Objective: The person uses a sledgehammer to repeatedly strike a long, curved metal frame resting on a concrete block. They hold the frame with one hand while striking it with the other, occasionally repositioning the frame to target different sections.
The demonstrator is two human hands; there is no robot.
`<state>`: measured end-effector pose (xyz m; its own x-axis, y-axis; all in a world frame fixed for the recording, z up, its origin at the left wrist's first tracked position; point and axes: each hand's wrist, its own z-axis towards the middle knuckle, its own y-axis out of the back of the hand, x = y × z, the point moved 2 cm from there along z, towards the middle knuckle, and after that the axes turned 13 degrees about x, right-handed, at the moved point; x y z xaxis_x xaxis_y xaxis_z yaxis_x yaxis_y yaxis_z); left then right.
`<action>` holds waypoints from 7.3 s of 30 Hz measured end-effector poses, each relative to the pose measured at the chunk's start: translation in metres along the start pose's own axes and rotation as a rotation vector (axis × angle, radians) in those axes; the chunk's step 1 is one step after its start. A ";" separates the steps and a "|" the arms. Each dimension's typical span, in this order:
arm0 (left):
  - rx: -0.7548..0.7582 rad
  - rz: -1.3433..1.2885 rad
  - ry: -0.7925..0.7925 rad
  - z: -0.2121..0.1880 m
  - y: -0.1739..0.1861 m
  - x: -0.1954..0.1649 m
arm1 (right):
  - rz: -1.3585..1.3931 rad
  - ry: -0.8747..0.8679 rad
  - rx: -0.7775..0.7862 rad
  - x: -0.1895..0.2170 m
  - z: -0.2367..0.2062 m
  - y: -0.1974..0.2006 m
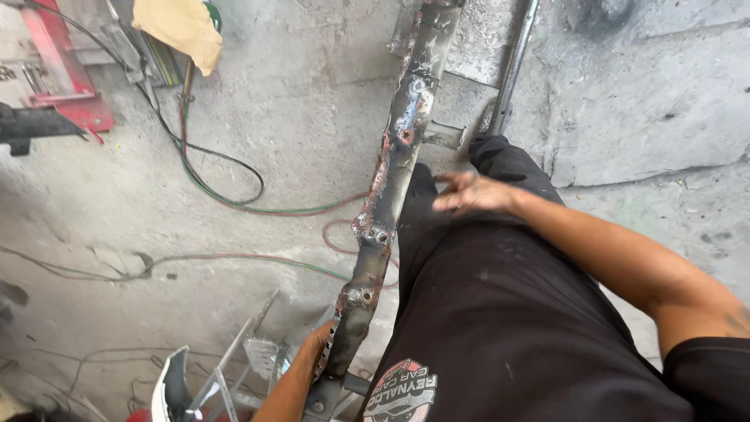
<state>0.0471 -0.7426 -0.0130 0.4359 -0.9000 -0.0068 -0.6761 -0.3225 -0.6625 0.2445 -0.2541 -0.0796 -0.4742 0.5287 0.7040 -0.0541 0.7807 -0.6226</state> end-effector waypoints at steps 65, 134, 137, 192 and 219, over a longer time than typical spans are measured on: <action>-0.848 0.831 0.084 -0.155 0.252 -0.153 | 0.654 0.233 -0.985 -0.009 0.228 0.006; -0.800 0.892 0.115 -0.066 0.288 -0.140 | 0.184 0.150 -1.318 0.089 -0.011 0.103; -0.793 0.897 0.102 -0.065 0.281 -0.142 | 0.136 0.222 -1.298 0.108 -0.002 0.073; -0.678 0.894 -0.014 -0.063 0.319 -0.160 | -0.341 0.362 -1.674 0.168 0.064 -0.047; -0.684 0.872 -0.006 -0.057 0.326 -0.150 | -0.554 0.347 -1.692 0.122 0.089 0.005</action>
<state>-0.2728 -0.7300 -0.1852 -0.3477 -0.8967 -0.2741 -0.9373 0.3253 0.1247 0.1077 -0.2155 -0.0271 -0.5172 -0.0166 0.8557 0.8343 0.2129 0.5085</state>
